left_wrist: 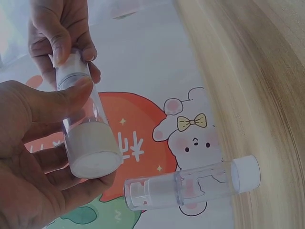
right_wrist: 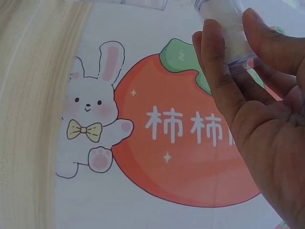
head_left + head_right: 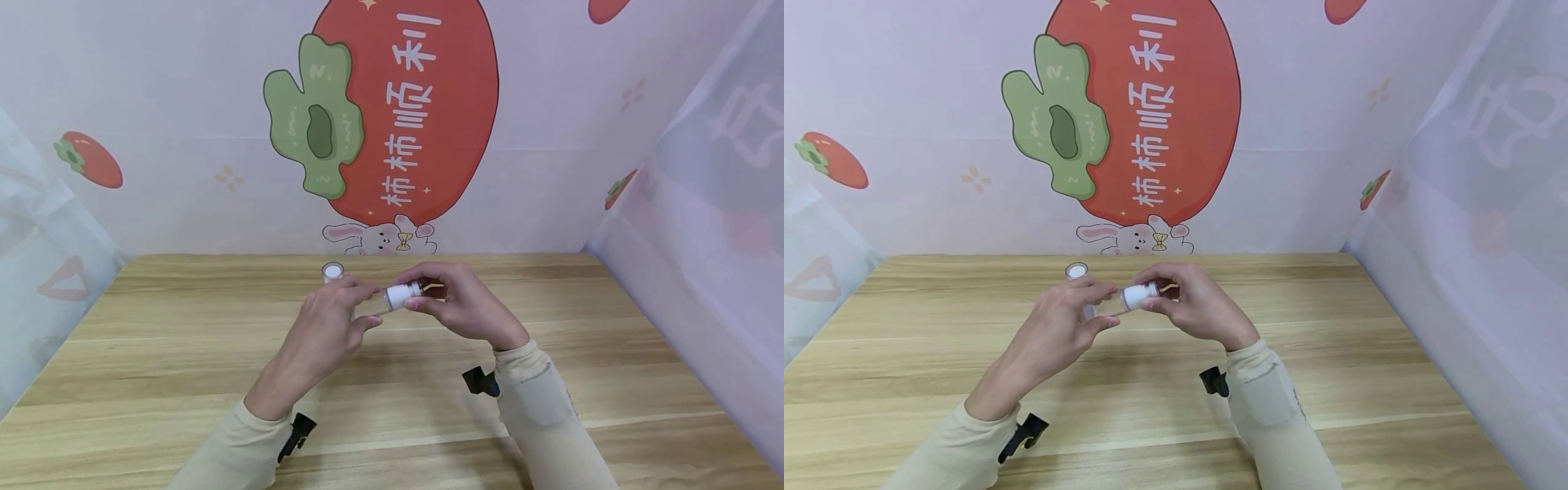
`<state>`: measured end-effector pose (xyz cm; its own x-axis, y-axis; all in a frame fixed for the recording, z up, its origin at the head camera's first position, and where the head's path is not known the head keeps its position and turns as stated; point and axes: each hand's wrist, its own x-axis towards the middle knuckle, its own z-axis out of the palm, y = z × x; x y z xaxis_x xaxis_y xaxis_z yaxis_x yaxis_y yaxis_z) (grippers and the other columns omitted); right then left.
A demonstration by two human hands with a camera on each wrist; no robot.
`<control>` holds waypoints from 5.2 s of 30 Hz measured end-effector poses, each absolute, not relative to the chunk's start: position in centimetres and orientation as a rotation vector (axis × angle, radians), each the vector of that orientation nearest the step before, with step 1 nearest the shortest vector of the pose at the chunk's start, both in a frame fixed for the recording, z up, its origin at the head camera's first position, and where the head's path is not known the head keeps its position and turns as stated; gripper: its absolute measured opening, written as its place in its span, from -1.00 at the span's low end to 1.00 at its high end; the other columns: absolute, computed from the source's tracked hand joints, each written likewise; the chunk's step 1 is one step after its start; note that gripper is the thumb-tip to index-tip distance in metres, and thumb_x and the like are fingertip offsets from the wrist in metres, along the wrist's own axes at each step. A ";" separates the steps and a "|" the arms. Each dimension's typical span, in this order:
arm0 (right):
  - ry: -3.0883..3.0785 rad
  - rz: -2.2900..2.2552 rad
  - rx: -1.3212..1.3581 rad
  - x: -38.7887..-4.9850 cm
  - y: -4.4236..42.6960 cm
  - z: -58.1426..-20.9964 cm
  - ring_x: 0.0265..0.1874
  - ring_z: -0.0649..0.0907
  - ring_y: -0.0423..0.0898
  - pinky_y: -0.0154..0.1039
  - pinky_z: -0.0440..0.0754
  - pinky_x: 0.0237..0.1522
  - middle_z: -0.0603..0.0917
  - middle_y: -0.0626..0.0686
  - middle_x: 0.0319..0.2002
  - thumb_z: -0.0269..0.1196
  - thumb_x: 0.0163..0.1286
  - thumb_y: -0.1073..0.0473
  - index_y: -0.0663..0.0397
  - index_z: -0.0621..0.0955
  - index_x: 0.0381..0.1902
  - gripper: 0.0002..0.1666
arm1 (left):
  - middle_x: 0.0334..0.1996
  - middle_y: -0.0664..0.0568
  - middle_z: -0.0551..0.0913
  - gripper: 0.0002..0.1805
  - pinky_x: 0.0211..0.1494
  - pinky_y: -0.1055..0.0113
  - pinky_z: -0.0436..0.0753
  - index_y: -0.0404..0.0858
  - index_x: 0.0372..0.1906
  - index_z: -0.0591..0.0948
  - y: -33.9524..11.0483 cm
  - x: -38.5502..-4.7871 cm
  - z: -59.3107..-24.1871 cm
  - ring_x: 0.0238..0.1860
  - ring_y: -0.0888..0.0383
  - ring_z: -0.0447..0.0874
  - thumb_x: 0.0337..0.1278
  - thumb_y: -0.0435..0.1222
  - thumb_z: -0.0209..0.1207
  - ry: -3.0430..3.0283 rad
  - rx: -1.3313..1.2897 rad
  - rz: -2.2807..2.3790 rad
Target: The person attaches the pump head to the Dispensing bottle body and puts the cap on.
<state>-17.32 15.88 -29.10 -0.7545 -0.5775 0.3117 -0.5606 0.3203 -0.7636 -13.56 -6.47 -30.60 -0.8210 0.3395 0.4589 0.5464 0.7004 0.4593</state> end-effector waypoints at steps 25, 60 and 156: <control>2.605 -1.366 -1.048 -17.6 17.6 -28.8 0.01 0.68 -0.08 -0.14 0.65 0.03 0.61 -0.01 0.14 0.47 0.28 0.20 0.01 0.54 0.26 -0.39 | -0.20 -0.04 0.76 -0.57 -0.09 0.09 0.66 -0.30 -0.05 0.75 -6.1 -14.2 -31.6 -0.20 0.04 0.70 -0.14 -0.36 0.58 -2.559 -0.597 -1.063; 2.650 -1.365 -0.934 -17.7 18.8 -28.2 0.07 0.64 -0.04 -0.05 0.60 0.11 0.58 0.00 0.19 0.48 0.27 0.13 0.00 0.49 0.34 -0.29 | -0.20 -0.11 0.67 -0.61 0.05 0.02 0.65 -0.36 -0.10 0.59 -5.4 -16.1 -35.2 -0.15 -0.01 0.68 -0.05 -0.46 0.50 -2.678 -0.401 -1.638; 2.813 -1.044 -0.842 -18.6 18.4 -29.3 -0.04 0.65 -0.11 -0.10 0.63 0.05 0.69 -0.05 -0.03 0.42 0.35 0.04 0.06 0.62 0.17 -0.52 | 0.07 -0.18 0.53 -0.25 0.28 -0.07 0.49 -0.40 0.22 0.38 -5.5 -16.7 -37.0 0.14 -0.15 0.54 -0.15 -0.56 0.47 -2.761 -0.323 -1.695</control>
<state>-18.62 18.40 -29.27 -0.8537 -0.4960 0.1585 -0.4793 0.6296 -0.6115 -16.72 -5.54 -37.02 -0.9738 0.2271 0.0066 0.1086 0.4398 0.8915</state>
